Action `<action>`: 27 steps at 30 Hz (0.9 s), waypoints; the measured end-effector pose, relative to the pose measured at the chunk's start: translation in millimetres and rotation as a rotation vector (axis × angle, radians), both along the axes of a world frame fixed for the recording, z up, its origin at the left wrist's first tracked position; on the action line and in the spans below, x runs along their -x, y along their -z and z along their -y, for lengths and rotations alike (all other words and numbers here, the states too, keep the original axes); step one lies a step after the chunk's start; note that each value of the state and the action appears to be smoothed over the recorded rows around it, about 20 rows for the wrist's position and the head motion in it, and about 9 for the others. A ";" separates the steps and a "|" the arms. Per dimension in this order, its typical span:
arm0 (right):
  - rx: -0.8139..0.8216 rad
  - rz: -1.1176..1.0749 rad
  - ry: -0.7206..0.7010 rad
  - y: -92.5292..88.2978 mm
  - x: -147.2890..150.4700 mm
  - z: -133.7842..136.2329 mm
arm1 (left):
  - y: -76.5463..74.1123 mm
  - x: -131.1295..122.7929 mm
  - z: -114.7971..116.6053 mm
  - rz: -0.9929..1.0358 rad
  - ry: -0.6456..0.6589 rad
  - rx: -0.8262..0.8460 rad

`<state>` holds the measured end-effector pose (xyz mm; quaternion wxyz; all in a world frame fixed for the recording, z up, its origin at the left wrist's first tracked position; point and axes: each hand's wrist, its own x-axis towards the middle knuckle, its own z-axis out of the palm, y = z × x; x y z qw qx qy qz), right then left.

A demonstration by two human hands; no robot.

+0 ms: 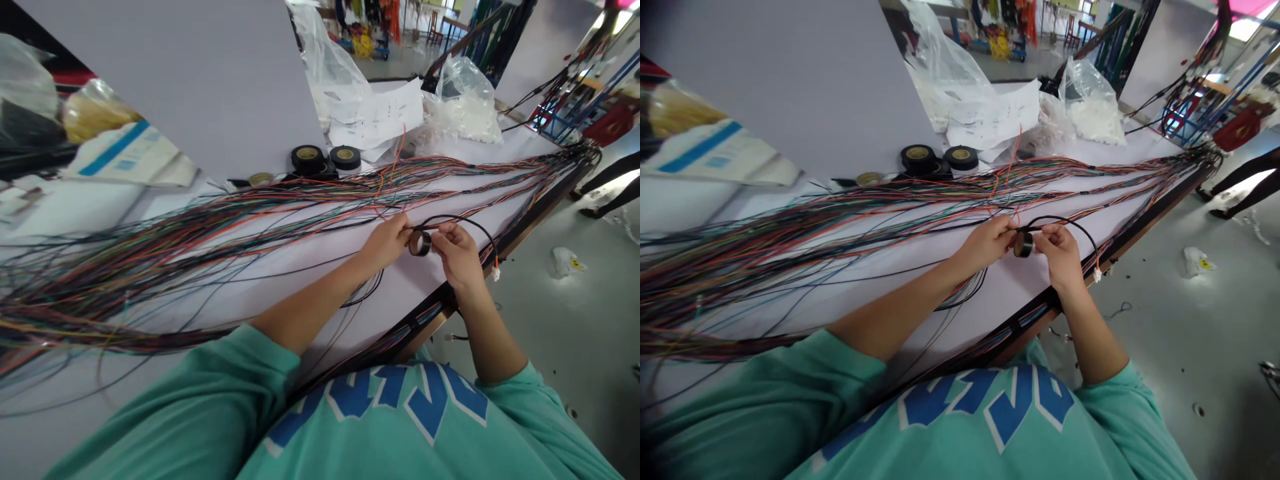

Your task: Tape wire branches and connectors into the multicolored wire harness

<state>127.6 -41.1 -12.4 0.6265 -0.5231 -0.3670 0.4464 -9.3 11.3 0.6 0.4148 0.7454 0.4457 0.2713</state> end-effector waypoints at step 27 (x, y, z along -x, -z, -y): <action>-0.047 0.219 -0.056 6.1 4.8 5.5 | -6.4 -10.6 8.6 0.563 -0.127 0.540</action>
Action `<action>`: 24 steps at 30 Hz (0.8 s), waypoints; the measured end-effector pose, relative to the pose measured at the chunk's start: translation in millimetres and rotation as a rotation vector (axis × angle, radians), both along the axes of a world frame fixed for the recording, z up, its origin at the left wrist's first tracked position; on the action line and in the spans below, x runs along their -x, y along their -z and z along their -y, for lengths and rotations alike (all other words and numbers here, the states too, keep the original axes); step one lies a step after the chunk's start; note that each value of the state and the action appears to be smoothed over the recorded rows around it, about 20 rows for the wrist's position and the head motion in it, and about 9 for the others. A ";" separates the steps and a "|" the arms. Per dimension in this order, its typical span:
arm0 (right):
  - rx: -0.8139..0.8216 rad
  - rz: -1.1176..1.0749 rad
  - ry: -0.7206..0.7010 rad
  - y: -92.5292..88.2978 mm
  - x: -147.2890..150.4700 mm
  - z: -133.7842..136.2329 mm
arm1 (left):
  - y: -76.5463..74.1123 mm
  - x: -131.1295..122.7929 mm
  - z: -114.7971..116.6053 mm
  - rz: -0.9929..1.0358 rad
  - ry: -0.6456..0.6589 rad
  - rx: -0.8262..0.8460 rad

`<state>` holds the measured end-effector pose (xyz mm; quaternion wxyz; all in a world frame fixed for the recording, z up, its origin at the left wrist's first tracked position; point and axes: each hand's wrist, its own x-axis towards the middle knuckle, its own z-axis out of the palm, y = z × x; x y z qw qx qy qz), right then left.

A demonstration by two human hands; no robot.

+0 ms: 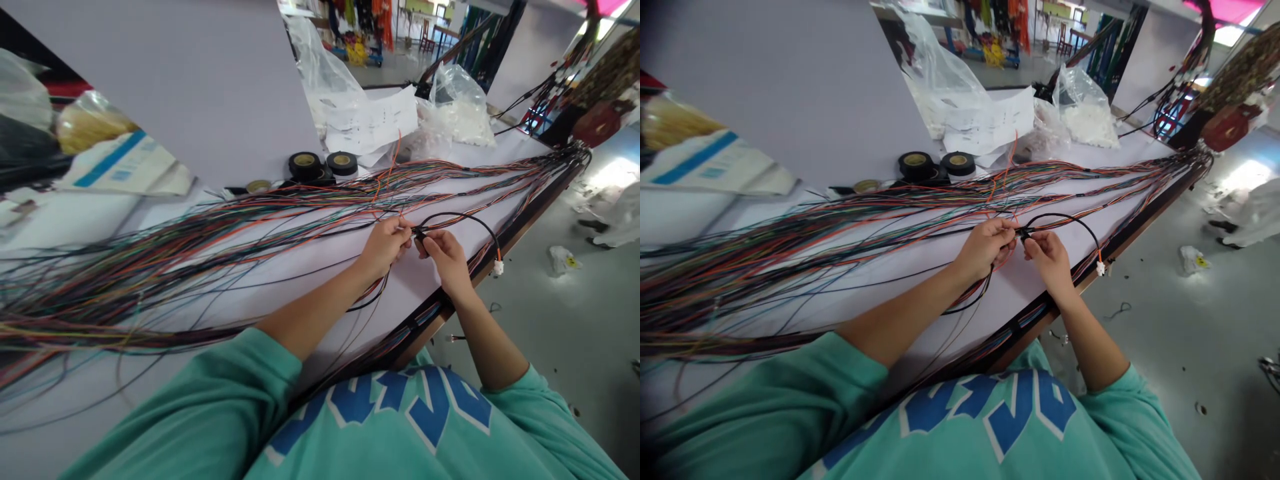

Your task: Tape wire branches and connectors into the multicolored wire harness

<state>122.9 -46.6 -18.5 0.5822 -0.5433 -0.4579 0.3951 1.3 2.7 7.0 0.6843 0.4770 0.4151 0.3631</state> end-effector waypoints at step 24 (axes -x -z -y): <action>0.012 -0.324 -0.049 22.9 -2.2 -55.5 | 0.1 -0.8 -3.8 0.403 0.071 0.622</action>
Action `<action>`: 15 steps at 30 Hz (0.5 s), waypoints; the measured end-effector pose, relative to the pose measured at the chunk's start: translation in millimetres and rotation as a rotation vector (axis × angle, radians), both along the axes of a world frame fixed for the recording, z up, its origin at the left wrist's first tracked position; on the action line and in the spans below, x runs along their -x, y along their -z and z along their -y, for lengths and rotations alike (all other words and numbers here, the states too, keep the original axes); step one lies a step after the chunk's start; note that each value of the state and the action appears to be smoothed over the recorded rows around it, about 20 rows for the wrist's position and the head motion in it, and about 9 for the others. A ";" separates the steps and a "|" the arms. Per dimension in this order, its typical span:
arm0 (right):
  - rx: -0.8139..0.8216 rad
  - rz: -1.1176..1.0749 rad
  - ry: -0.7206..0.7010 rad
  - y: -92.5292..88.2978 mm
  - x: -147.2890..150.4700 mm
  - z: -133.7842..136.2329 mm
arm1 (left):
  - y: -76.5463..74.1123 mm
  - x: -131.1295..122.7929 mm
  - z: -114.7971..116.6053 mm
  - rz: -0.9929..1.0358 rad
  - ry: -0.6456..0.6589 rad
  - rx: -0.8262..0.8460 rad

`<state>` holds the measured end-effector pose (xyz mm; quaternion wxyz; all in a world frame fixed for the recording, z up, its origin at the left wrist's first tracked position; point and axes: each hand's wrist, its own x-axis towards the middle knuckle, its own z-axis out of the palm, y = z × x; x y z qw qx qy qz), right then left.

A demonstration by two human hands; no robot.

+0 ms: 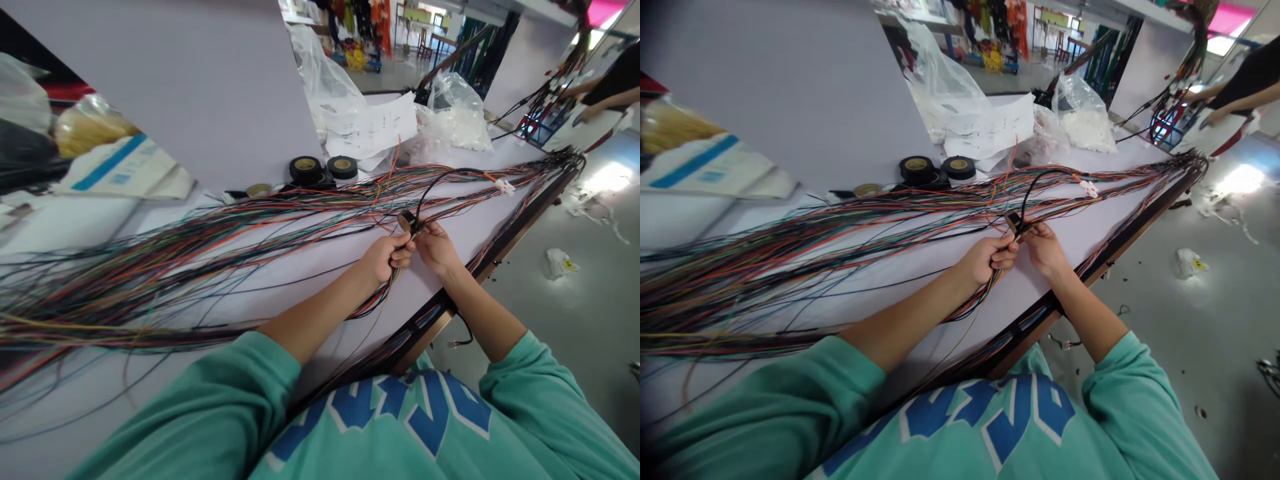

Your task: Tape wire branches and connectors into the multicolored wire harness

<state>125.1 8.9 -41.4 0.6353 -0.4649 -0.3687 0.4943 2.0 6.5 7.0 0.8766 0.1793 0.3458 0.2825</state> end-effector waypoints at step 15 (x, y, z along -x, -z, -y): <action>0.048 0.562 0.068 -28.8 -2.1 43.0 | 5.3 -1.4 1.2 0.124 -0.064 -0.008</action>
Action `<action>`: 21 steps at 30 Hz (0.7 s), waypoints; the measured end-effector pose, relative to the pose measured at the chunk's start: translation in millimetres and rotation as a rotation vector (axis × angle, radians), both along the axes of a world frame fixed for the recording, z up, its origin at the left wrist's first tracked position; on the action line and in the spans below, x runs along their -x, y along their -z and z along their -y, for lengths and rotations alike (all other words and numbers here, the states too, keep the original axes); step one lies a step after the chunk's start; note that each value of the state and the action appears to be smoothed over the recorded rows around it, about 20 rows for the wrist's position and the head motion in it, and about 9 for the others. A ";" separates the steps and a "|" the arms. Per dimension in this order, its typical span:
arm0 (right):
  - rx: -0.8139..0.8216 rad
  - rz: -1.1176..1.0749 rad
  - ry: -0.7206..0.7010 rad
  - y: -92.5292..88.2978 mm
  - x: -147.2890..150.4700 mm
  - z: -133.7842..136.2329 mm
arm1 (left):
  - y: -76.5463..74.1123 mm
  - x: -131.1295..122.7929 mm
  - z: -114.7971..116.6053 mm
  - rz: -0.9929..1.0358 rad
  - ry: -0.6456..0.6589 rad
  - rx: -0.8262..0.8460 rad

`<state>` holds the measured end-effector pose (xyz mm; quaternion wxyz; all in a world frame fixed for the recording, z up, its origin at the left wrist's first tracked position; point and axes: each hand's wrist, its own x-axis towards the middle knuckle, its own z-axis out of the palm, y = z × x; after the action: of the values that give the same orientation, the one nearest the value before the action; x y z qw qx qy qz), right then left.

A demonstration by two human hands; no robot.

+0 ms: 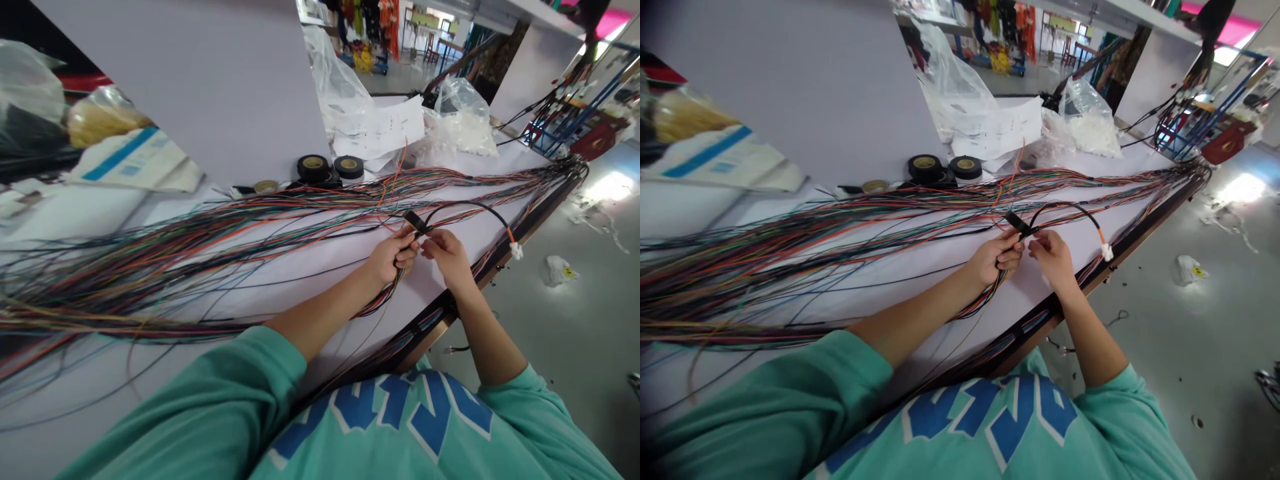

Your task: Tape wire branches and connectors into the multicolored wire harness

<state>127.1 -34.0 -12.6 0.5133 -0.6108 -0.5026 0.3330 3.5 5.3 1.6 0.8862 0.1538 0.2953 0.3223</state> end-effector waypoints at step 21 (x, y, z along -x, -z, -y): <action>-0.145 0.019 0.061 19.5 -6.9 7.0 | 1.0 -0.1 -3.0 -0.105 -0.031 -0.204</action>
<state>134.0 -41.0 -32.1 0.5611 -0.5905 -0.5113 0.2739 3.6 8.3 0.6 0.8442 0.2554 0.3091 0.3557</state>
